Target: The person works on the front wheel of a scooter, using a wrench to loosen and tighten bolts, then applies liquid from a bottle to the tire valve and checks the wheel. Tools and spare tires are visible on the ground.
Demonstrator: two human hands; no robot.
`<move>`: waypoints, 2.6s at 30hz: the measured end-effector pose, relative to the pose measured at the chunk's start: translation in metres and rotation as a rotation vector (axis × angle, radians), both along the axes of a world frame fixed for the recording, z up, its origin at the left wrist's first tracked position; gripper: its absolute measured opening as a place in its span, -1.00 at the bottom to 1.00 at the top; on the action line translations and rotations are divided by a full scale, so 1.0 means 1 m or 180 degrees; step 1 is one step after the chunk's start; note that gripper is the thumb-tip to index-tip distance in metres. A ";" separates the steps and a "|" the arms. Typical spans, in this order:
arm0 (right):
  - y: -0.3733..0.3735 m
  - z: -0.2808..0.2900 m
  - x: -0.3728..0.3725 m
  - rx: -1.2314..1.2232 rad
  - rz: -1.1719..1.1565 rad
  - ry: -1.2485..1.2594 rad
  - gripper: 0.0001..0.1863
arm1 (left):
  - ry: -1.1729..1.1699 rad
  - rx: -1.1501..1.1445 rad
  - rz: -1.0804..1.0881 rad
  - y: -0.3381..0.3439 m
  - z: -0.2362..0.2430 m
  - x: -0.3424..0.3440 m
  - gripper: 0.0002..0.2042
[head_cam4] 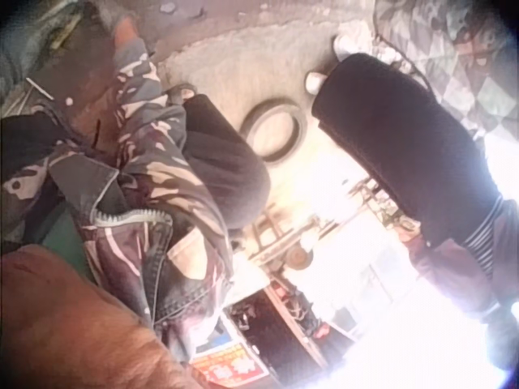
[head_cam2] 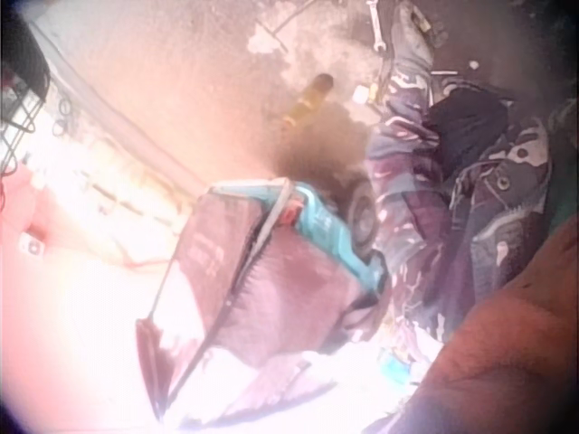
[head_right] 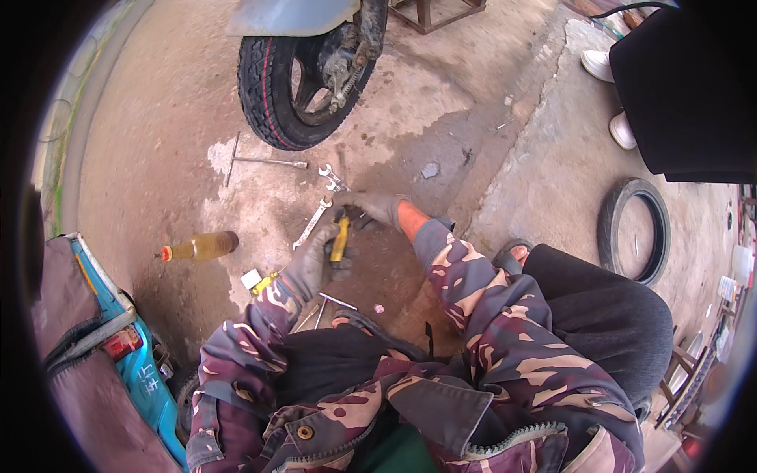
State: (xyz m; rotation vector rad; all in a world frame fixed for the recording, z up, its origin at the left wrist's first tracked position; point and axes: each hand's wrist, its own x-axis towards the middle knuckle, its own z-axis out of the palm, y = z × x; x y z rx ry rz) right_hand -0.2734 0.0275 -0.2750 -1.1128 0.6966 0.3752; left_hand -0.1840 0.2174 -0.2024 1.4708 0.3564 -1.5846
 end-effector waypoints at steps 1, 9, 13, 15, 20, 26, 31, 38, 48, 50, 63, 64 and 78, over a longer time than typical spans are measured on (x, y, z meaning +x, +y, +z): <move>-0.007 0.003 0.000 0.0109 -0.0068 -0.0008 -0.33 | 0.0053 -0.0180 0.0015 -0.003 0.002 -0.008 -0.62; -0.035 0.036 0.000 -0.0020 -0.1037 -0.0562 -0.50 | -0.1168 -0.1062 -0.0577 -0.044 -0.080 0.018 -0.59; -0.043 0.026 0.000 -0.1394 -0.0319 -0.0410 -0.46 | -0.2338 -0.0856 -0.1174 -0.085 -0.118 0.031 -0.68; -0.047 0.015 0.006 -0.2174 -0.0282 -0.0381 -0.52 | -0.2752 -0.0520 -0.1478 -0.100 -0.126 0.035 -0.70; -0.056 0.011 0.021 -0.2346 -0.0416 -0.0518 -0.57 | -0.2611 -0.0796 -0.0244 -0.118 -0.127 0.040 -0.66; -0.058 0.033 0.029 -0.1848 -0.0514 -0.0258 -0.58 | -0.2672 -0.0871 -0.0113 -0.124 -0.129 0.052 -0.68; -0.057 0.022 0.037 -0.1892 -0.0839 -0.0558 -0.58 | -0.2295 -0.1104 0.0431 -0.132 -0.144 0.058 -0.71; -0.059 0.015 0.040 -0.1694 -0.0884 -0.0594 -0.56 | -0.2464 -0.0953 0.0448 -0.135 -0.137 0.060 -0.76; -0.054 0.019 0.051 -0.1907 -0.0708 -0.0924 -0.56 | -0.2348 -0.1118 0.0482 -0.131 -0.099 0.058 -0.75; -0.056 0.014 0.054 -0.1633 -0.0609 -0.0909 -0.59 | -0.2583 -0.1034 0.0348 -0.128 -0.094 0.057 -0.73; -0.054 0.020 0.058 -0.0788 -0.0877 -0.0744 -0.66 | -0.2706 -0.1183 0.0231 -0.124 -0.112 0.061 -0.75; -0.054 0.024 0.058 -0.0782 -0.0860 -0.0713 -0.65 | -0.2742 -0.1147 0.0173 -0.122 -0.110 0.062 -0.75; -0.052 0.012 0.059 -0.0559 -0.1145 -0.0791 -0.65 | -0.4830 -0.0758 -0.0786 -0.097 -0.072 0.036 0.03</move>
